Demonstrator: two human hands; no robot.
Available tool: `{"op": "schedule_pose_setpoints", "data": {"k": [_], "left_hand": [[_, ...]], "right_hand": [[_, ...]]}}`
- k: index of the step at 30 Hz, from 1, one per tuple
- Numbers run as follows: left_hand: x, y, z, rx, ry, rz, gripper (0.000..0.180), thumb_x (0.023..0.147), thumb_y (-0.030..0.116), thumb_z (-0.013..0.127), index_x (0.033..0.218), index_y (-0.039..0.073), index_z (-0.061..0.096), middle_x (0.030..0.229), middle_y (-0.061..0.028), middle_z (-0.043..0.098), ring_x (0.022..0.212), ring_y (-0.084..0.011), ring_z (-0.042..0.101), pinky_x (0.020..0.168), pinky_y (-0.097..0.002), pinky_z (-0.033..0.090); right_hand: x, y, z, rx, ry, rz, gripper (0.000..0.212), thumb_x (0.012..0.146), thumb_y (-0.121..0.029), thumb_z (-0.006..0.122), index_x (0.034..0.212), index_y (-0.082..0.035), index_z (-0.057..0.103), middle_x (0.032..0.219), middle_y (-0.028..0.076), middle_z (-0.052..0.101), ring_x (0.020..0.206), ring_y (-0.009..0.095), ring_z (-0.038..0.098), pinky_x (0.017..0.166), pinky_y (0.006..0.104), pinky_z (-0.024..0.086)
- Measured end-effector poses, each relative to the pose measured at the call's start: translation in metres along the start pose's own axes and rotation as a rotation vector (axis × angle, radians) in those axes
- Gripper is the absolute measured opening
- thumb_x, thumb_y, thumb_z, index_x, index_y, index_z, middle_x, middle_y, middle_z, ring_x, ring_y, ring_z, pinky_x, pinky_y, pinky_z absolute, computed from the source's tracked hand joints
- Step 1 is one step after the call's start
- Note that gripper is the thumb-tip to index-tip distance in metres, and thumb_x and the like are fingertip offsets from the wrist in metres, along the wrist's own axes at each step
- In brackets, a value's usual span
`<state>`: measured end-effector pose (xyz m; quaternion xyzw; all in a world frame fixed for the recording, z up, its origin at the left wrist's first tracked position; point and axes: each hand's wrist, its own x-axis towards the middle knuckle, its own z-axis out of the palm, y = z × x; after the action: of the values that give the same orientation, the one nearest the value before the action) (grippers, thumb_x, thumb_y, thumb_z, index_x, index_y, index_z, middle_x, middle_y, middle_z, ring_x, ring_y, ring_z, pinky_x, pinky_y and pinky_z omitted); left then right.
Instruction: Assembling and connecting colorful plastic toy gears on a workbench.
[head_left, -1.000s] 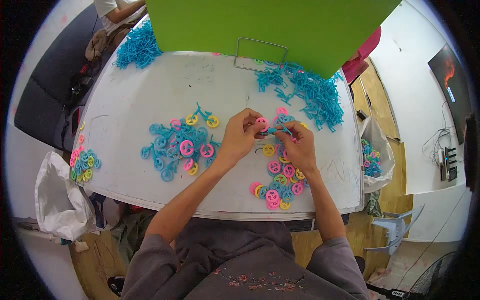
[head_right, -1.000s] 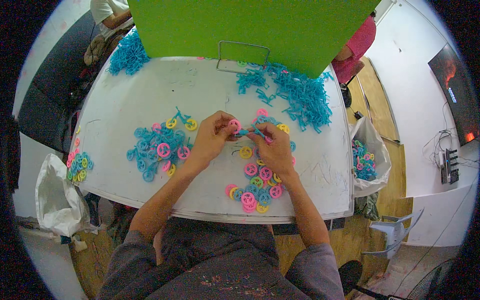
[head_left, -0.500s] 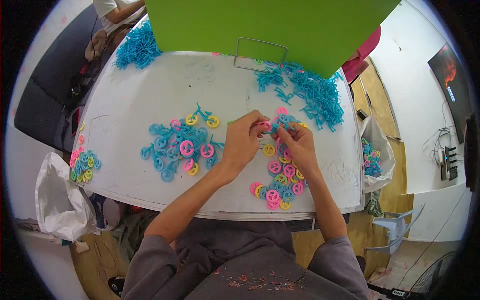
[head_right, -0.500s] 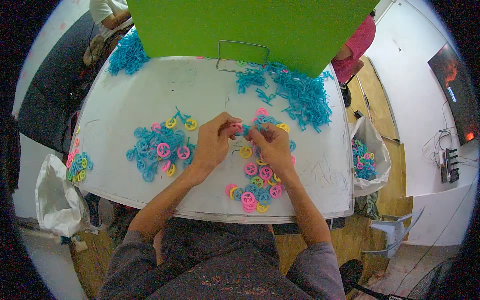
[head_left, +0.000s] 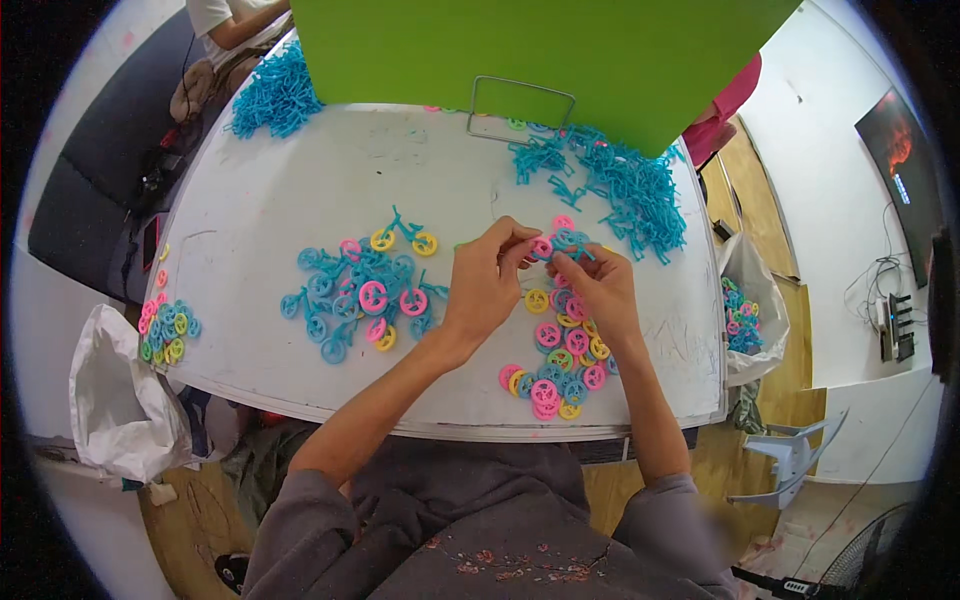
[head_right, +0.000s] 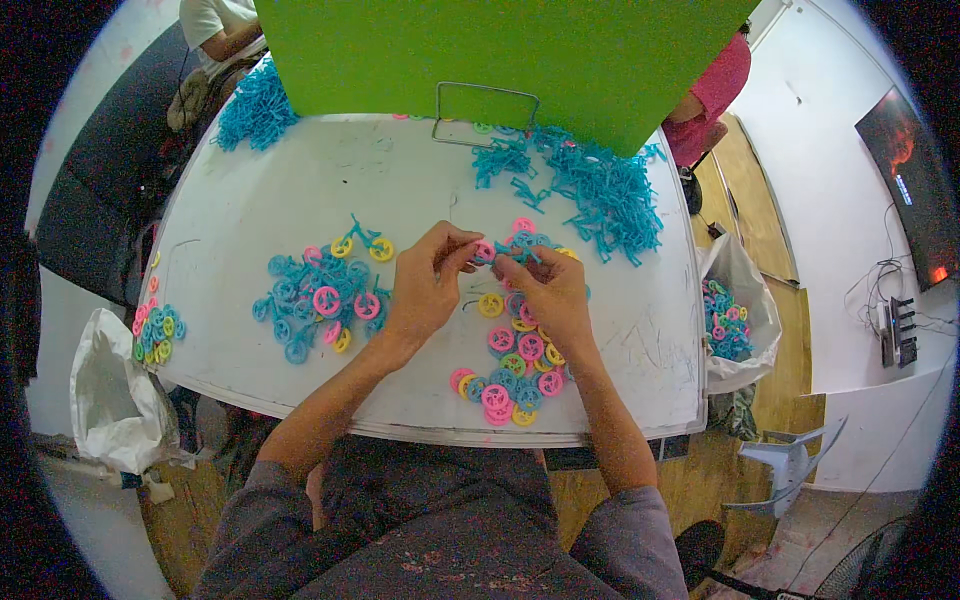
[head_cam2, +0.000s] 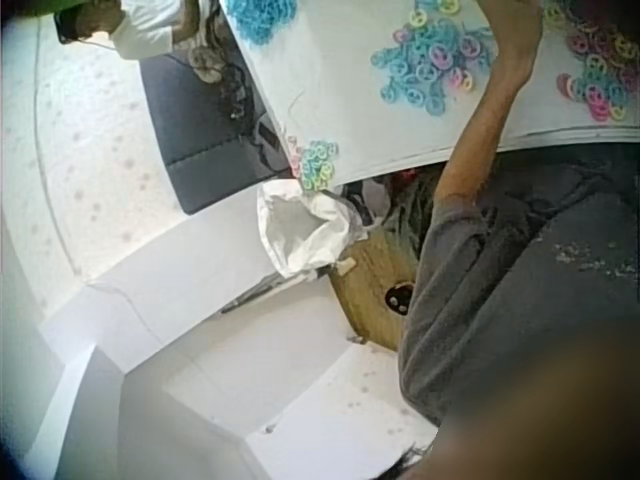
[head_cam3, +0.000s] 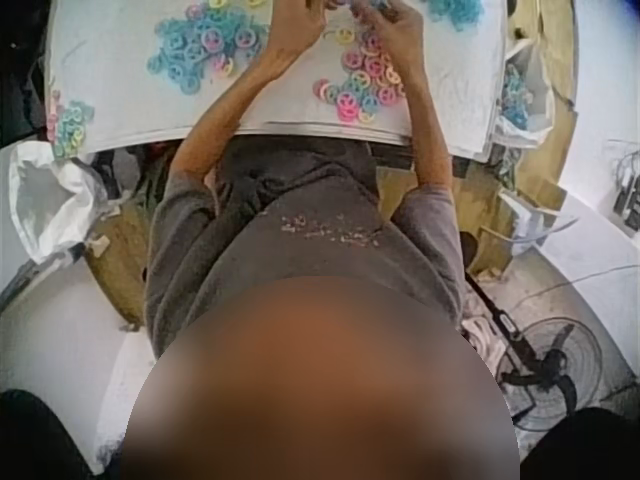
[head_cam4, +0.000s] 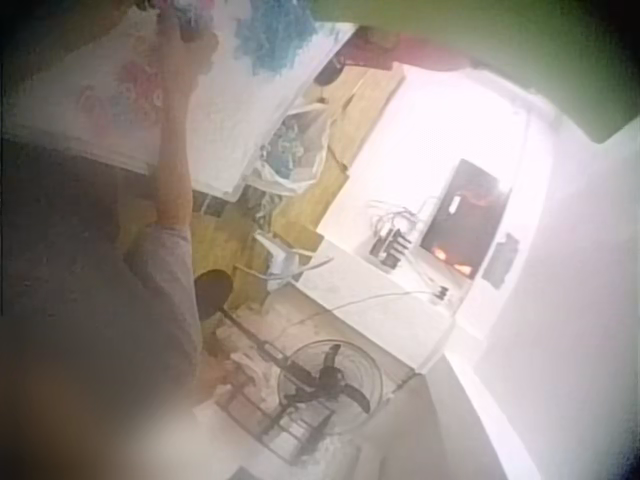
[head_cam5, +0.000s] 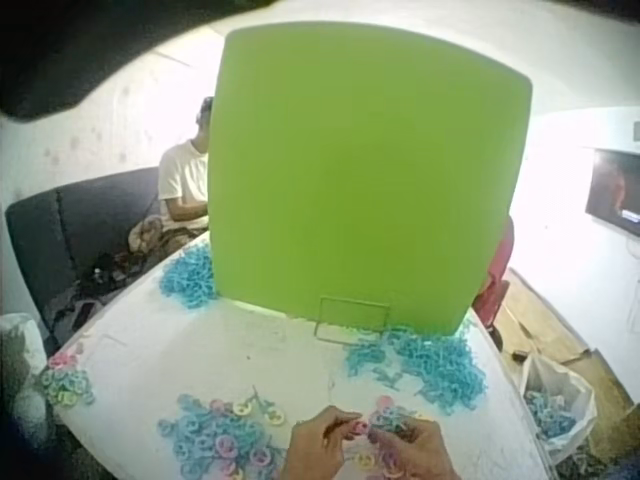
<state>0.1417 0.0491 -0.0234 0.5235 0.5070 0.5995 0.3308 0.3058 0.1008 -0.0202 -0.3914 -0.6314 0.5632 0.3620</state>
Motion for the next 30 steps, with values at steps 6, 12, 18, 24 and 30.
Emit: {"op": "schedule_pose_setpoints", "data": {"k": [6,12,18,24,30], "left_hand": [[-0.006,0.0,0.01,-0.045,0.076,0.074,0.015,0.088,-0.01,0.047,0.095,-0.005,0.059,0.082,-0.0149,0.067,0.075,-0.0201,0.068,0.066,-0.0285,0.054],[-0.009,0.0,0.013,0.032,0.102,0.124,0.015,0.087,-0.013,0.047,0.094,-0.005,0.058,0.082,-0.0154,0.065,0.075,-0.0222,0.068,0.065,-0.0294,0.055],[-0.008,0.007,0.015,0.0,0.107,0.104,0.014,0.091,-0.008,0.046,0.098,-0.004,0.058,0.092,-0.0156,0.066,0.081,-0.0209,0.068,0.068,-0.0294,0.056],[-0.005,0.0,0.009,-0.081,0.085,0.002,0.013,0.092,-0.004,0.048,0.099,-0.003,0.058,0.091,-0.0124,0.065,0.081,-0.0192,0.066,0.071,-0.0283,0.056],[0.001,0.006,0.001,0.068,-0.021,-0.011,0.011,0.09,0.005,0.057,0.099,0.001,0.063,0.092,-0.0093,0.065,0.082,-0.0177,0.064,0.071,-0.0294,0.053]], "right_hand": [[0.0,0.008,-0.009,0.366,-0.075,0.221,0.022,0.09,-0.02,0.065,0.096,0.001,0.065,0.084,0.006,0.066,0.075,0.009,0.06,0.065,0.0212,0.046],[-0.006,-0.005,0.008,0.55,0.048,0.386,0.017,0.092,-0.018,0.061,0.091,-0.002,0.064,0.081,0.006,0.065,0.068,0.011,0.059,0.062,0.0241,0.048],[-0.01,0.003,0.014,0.22,0.163,0.159,0.018,0.091,-0.018,0.063,0.091,0.0,0.065,0.082,0.006,0.067,0.073,0.009,0.06,0.065,0.0223,0.048],[-0.01,-0.003,0.019,-0.058,0.226,-0.04,0.019,0.089,-0.014,0.066,0.094,0.004,0.066,0.08,0.006,0.067,0.071,0.008,0.06,0.063,0.0201,0.047],[-0.007,-0.006,0.011,-0.271,0.126,-0.06,0.018,0.089,-0.013,0.064,0.096,0.004,0.067,0.081,0.007,0.068,0.072,0.007,0.061,0.063,0.02,0.047]]}}
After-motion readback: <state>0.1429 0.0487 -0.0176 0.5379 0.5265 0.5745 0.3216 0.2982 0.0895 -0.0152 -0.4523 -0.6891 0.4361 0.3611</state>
